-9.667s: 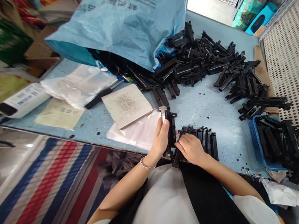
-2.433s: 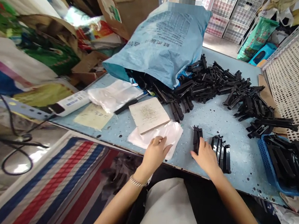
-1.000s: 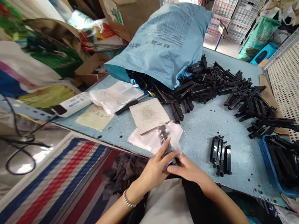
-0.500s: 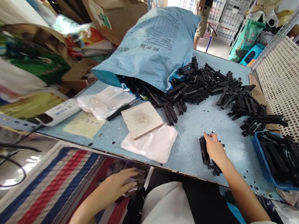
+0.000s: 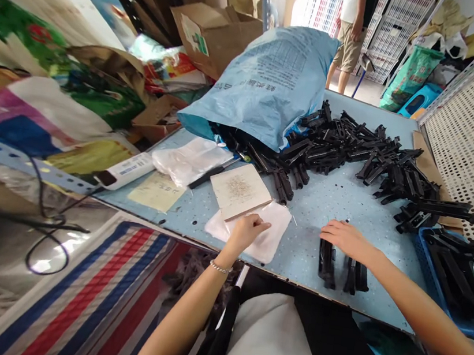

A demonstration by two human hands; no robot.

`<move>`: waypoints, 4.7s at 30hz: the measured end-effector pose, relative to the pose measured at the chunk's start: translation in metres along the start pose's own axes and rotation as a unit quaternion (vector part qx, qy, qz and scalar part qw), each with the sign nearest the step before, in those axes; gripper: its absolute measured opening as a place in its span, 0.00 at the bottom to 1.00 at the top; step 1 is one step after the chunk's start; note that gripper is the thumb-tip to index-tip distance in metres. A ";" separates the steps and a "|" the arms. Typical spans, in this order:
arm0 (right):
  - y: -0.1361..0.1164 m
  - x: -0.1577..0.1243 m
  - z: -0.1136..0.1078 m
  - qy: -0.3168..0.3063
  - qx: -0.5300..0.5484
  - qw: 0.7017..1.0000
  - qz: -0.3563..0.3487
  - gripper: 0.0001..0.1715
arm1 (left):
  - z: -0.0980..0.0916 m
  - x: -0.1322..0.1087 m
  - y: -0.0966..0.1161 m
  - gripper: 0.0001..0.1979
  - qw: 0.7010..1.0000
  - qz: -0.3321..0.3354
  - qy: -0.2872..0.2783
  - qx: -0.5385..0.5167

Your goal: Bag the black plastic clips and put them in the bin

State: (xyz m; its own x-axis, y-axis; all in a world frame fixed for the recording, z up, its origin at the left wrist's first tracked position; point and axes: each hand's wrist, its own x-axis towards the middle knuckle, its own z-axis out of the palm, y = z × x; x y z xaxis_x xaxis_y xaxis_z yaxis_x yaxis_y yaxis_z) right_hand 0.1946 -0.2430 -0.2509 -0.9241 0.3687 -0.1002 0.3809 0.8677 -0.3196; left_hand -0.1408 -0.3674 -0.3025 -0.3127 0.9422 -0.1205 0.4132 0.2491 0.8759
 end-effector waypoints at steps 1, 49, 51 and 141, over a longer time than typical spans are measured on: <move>0.005 -0.001 -0.003 0.005 0.027 0.999 0.034 0.18 | -0.005 0.000 -0.001 0.13 0.999 -0.024 -0.019 -0.043; -0.136 0.065 0.090 0.084 0.842 0.489 0.212 0.16 | -0.018 -0.090 0.034 0.35 0.949 0.297 -0.100 0.026; -0.135 0.060 0.085 0.102 0.859 0.464 0.192 0.22 | -0.020 -0.091 0.034 0.33 0.952 0.297 -0.074 0.006; -0.146 0.069 0.052 0.305 0.402 0.833 0.227 0.26 | 0.023 -0.105 0.044 0.13 0.960 0.217 0.116 -0.132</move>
State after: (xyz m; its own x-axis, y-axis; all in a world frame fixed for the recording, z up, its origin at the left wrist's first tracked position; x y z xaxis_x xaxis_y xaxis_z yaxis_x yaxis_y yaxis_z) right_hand 0.0739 -0.3613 -0.2600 -0.4099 0.9114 0.0367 0.3156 0.1795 -0.9318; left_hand -0.0702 -0.4497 -0.2618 -0.3548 0.8611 0.3642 0.3267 -0.2508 0.9113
